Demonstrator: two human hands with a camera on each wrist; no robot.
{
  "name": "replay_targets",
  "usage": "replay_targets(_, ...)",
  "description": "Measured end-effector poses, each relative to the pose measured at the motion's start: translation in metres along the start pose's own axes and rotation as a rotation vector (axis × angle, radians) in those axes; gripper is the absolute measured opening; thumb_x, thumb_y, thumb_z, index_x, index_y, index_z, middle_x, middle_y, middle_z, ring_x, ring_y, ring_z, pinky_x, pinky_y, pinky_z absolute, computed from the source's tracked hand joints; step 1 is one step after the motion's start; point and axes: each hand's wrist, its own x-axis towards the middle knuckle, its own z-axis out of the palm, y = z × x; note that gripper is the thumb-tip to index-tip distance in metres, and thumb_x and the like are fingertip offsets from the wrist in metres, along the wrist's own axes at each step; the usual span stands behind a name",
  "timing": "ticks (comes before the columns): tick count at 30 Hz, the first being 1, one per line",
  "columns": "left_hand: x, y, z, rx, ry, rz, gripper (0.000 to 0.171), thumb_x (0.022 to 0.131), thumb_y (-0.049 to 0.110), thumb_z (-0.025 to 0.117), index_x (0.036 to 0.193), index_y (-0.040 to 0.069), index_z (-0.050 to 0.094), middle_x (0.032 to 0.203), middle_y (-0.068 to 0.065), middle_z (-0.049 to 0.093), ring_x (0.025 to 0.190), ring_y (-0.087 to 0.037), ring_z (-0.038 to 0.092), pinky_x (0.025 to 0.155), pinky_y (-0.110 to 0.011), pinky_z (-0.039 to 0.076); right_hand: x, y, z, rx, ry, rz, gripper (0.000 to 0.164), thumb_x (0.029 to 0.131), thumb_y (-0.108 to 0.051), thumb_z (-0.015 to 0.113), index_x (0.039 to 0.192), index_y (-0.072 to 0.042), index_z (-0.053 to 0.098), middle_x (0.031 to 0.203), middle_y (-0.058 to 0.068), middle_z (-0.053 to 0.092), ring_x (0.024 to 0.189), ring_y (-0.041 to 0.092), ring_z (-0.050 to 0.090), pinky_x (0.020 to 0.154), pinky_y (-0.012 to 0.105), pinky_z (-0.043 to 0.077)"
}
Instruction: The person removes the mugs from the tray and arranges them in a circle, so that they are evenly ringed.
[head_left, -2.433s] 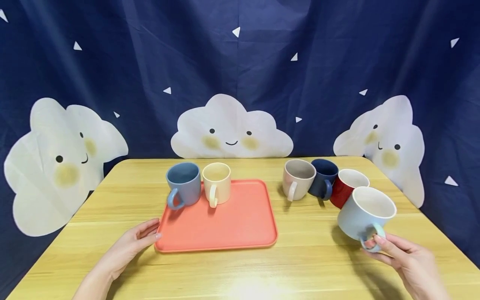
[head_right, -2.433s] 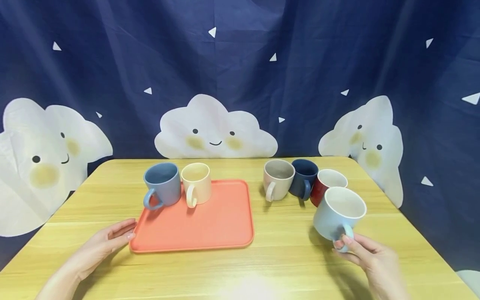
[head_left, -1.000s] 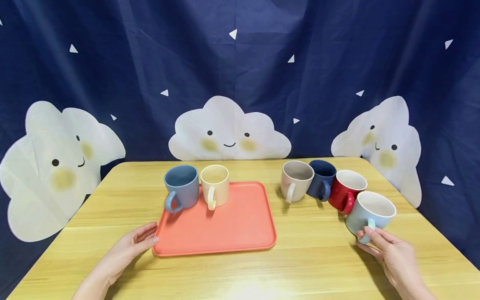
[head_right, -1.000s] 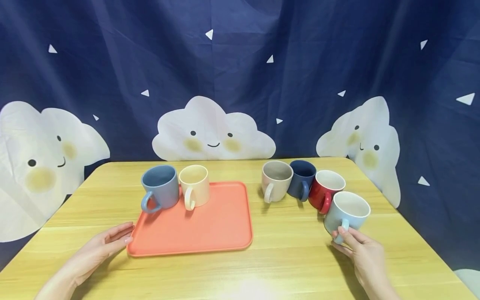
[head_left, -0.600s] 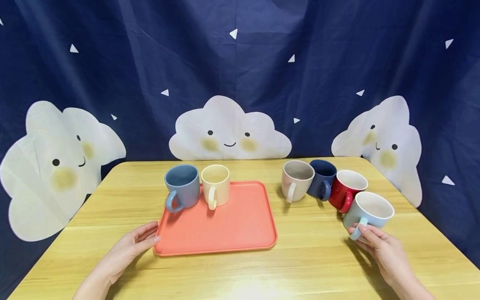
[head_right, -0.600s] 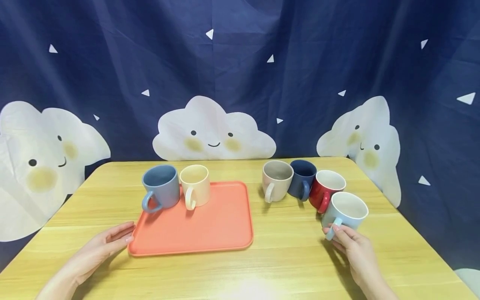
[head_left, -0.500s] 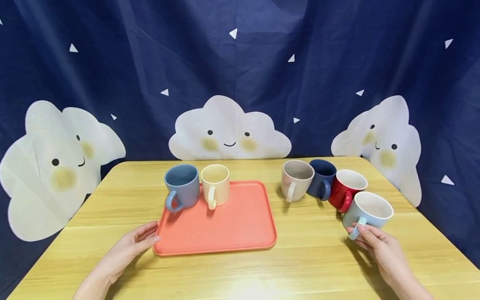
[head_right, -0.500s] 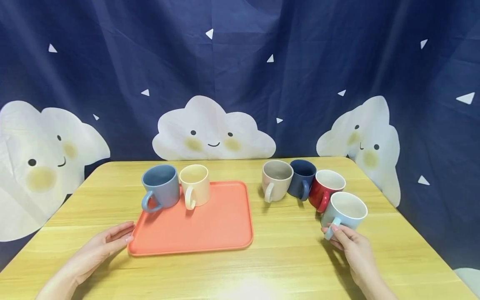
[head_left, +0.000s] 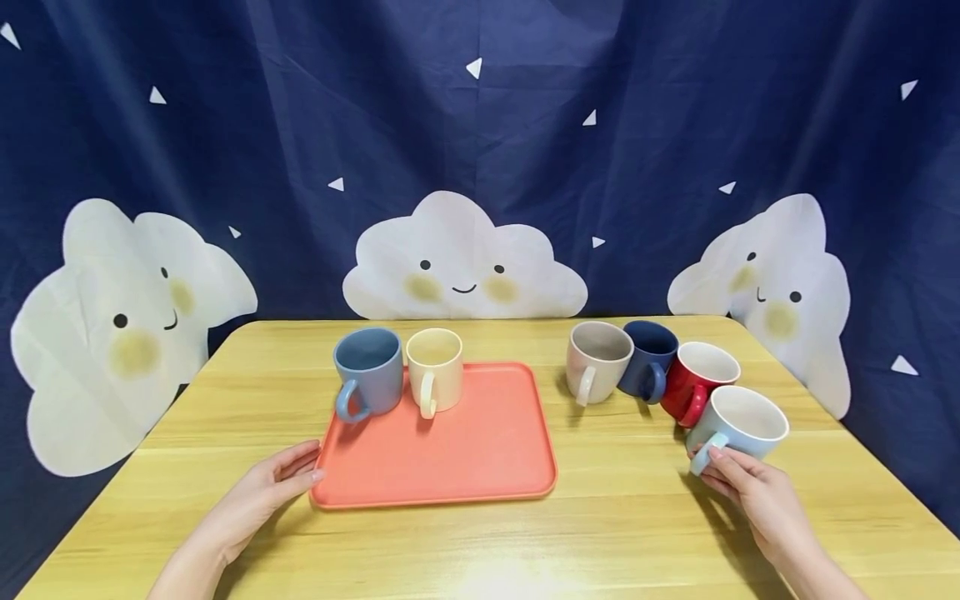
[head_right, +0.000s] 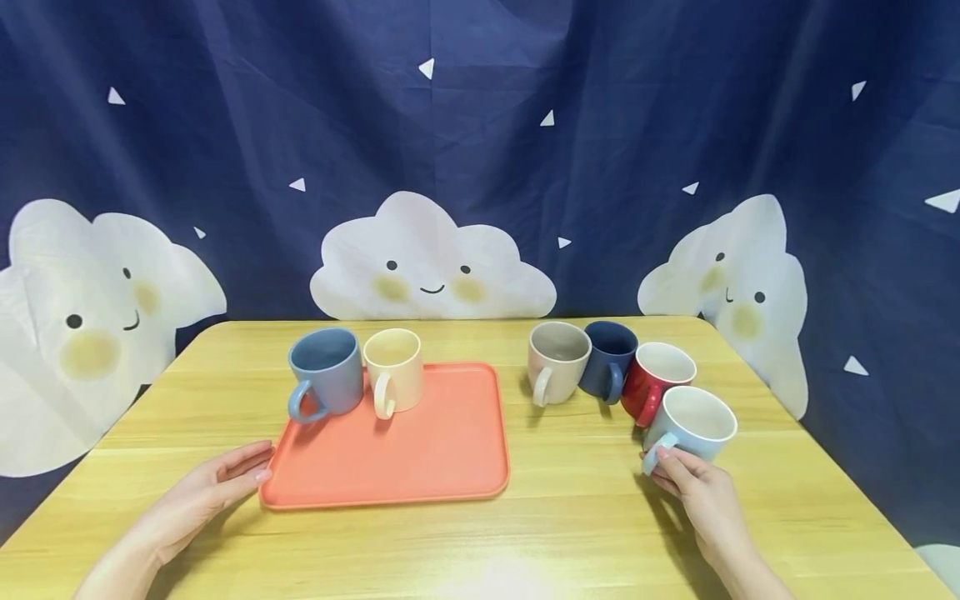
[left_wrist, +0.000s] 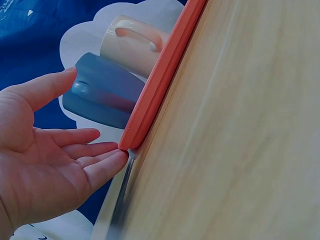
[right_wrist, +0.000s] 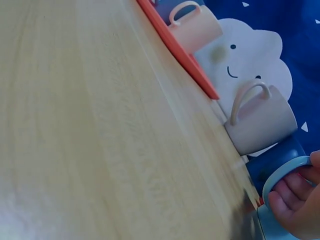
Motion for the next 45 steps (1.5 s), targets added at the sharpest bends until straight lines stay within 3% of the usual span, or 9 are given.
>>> replay_targets(35,0.0,0.0,0.0,0.015,0.004,-0.012,0.067,0.095,0.021,0.052,0.14,-0.014,0.019,0.144,-0.031,0.024,0.133,-0.037,0.023,0.086,-0.007,0.034,0.009,-0.001,0.003,-0.136,-0.022,0.006,0.022,0.095,-0.009,0.052,0.083,-0.014,0.07,0.081,-0.005,0.069,0.077,0.005,0.065,0.071,0.019,0.052)
replay_targets(38,0.0,-0.001,0.001,0.011,0.003,-0.011,0.066,0.095,0.02,0.052,0.14,-0.014,0.018,0.144,-0.031,0.024,0.133,-0.037,0.024,0.086,-0.007,0.034,0.005,-0.003,0.003,-0.253,-0.01,-0.013,0.02,0.096,-0.008,0.051,0.09,0.001,0.068,0.079,-0.006,0.069,0.075,0.004,0.064,0.068,0.019,0.053)
replay_targets(41,0.0,0.0,0.001,0.005,0.006,-0.011,0.066,0.095,0.02,0.053,0.14,-0.014,0.019,0.144,-0.031,0.024,0.133,-0.037,0.024,0.086,-0.007,0.034,0.0,-0.007,0.004,-0.49,0.016,-0.063,0.027,0.096,-0.011,0.05,0.097,0.014,0.062,0.078,-0.009,0.068,0.073,0.0,0.062,0.064,0.019,0.052)
replay_targets(45,-0.001,0.0,0.001,0.01,0.007,-0.005,0.066,0.094,0.02,0.053,0.14,-0.014,0.019,0.144,-0.031,0.025,0.133,-0.037,0.024,0.086,-0.007,0.034,-0.006,-0.018,0.004,-0.734,0.071,-0.14,0.028,0.094,-0.014,0.055,0.098,0.012,0.062,0.077,-0.014,0.067,0.07,-0.005,0.059,0.059,0.016,0.049)
